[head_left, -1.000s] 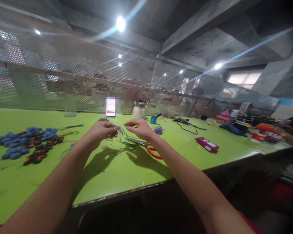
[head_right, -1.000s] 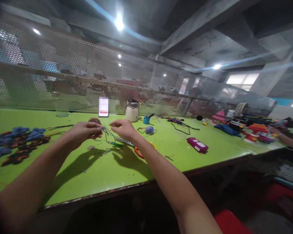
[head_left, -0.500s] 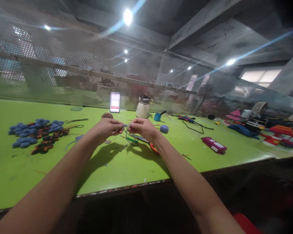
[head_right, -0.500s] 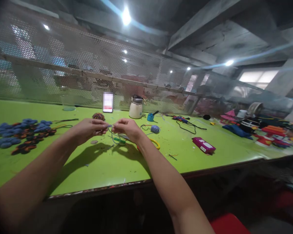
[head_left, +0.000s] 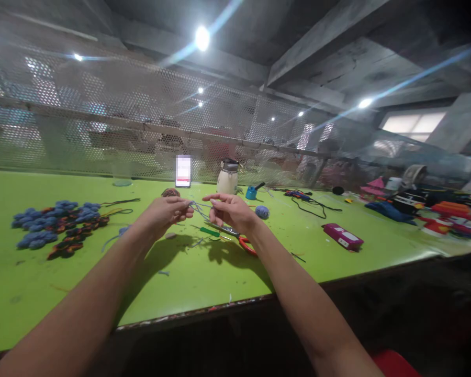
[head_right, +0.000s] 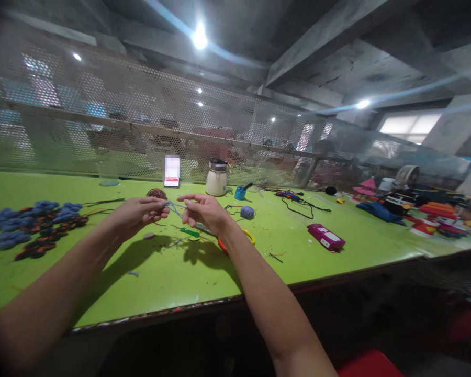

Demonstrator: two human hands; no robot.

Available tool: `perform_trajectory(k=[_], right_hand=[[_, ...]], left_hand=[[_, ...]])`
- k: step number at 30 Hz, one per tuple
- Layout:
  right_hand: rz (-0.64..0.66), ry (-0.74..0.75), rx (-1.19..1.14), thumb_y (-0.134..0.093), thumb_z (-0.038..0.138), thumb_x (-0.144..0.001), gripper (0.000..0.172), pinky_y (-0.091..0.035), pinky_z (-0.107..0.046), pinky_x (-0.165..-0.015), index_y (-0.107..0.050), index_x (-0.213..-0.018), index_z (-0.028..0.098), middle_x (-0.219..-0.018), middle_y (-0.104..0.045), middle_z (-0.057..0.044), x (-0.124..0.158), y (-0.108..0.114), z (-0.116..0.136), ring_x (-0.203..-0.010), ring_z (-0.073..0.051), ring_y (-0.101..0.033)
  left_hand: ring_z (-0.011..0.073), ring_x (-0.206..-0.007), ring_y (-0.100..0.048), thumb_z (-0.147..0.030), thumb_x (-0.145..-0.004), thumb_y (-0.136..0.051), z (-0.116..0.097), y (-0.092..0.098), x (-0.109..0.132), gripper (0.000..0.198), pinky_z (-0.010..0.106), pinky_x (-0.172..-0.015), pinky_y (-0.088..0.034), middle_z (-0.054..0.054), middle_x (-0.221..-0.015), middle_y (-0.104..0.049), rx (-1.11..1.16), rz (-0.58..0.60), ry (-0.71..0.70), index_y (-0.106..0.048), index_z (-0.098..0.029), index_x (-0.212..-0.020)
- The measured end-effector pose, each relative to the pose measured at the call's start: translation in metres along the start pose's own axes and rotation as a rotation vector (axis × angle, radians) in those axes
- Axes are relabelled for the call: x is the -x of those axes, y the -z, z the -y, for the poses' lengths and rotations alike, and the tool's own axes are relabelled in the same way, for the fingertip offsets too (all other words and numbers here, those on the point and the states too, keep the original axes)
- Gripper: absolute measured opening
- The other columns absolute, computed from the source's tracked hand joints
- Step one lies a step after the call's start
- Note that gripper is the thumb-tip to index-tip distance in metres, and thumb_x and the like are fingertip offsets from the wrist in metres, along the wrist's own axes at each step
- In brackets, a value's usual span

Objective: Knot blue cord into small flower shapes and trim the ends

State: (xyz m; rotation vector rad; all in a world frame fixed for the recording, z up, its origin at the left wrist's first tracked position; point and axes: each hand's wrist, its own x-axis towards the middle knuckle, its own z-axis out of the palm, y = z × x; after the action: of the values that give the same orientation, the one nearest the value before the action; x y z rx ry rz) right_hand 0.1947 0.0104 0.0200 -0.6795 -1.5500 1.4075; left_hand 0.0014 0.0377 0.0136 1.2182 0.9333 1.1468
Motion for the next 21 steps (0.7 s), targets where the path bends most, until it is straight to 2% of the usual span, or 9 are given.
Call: perform_trajectory(k=[4, 8, 12, 15, 18, 21], right_hand=[[-0.034, 0.02, -0.04, -0.061, 0.024, -0.08, 0.025, -0.042, -0.021, -0.046, -0.059, -0.103, 0.014, -0.065, -0.067, -0.001, 0.0, -0.002, 0.0, -0.044, -0.008, -0.052], [-0.045, 0.009, -0.073, -0.062, 0.025, -0.077, 0.025, -0.043, -0.023, -0.046, -0.058, -0.1, 0.015, -0.065, -0.067, -0.002, -0.002, -0.007, -0.001, -0.044, -0.01, -0.054], [-0.242, 0.047, -0.1, -0.07, 0.021, -0.069, 0.023, -0.034, -0.019, -0.042, -0.063, -0.09, 0.014, -0.058, -0.06, 0.002, -0.005, -0.005, -0.001, -0.048, -0.008, -0.05], [-0.3, 0.122, -0.115, -0.073, 0.015, -0.061, 0.021, -0.031, -0.019, -0.045, -0.066, -0.081, 0.015, -0.06, -0.056, 0.003, -0.005, 0.005, 0.001, -0.052, -0.007, -0.046], [-0.281, 0.134, 0.068, -0.071, 0.013, -0.058, 0.011, -0.029, -0.021, -0.048, -0.068, -0.068, 0.014, -0.061, -0.059, 0.002, -0.003, 0.015, 0.002, -0.051, -0.006, -0.041], [-0.231, 0.109, 0.317, -0.068, 0.018, -0.063, 0.008, -0.03, -0.023, -0.051, -0.071, -0.069, 0.014, -0.061, -0.059, 0.0, -0.001, 0.016, 0.003, -0.054, -0.008, -0.042]], left_hand=[[0.0133, -0.061, -0.066, -0.008, -0.077, -0.063, 0.001, 0.003, -0.002, 0.002, 0.02, -0.055, -0.048, 0.012, -0.068, -0.069, -0.003, 0.022, 0.004, -0.064, -0.006, -0.078], [0.0144, -0.068, -0.068, -0.008, -0.079, -0.061, 0.001, 0.004, -0.001, 0.002, 0.019, -0.059, -0.051, 0.013, -0.073, -0.071, 0.051, 0.066, 0.007, -0.063, -0.008, -0.078], [0.0153, -0.072, -0.069, -0.009, -0.078, -0.063, 0.001, 0.005, 0.0, 0.005, 0.019, -0.062, -0.052, 0.014, -0.078, -0.072, 0.059, 0.154, 0.006, -0.064, -0.009, -0.083], [0.0184, -0.075, -0.07, -0.008, -0.077, -0.063, 0.0, 0.003, 0.001, 0.011, 0.021, -0.065, -0.053, 0.016, -0.082, -0.073, 0.076, 0.221, 0.025, -0.065, -0.009, -0.088], [0.0192, -0.075, -0.07, -0.007, -0.077, -0.062, -0.001, -0.001, 0.004, 0.015, 0.022, -0.064, -0.054, 0.017, -0.082, -0.073, 0.088, 0.267, 0.045, -0.065, -0.008, -0.092], [0.0185, -0.074, -0.07, -0.009, -0.079, -0.061, -0.002, -0.004, 0.006, 0.013, 0.021, -0.062, -0.054, 0.016, -0.083, -0.073, 0.073, 0.296, 0.04, -0.066, -0.009, -0.091]])
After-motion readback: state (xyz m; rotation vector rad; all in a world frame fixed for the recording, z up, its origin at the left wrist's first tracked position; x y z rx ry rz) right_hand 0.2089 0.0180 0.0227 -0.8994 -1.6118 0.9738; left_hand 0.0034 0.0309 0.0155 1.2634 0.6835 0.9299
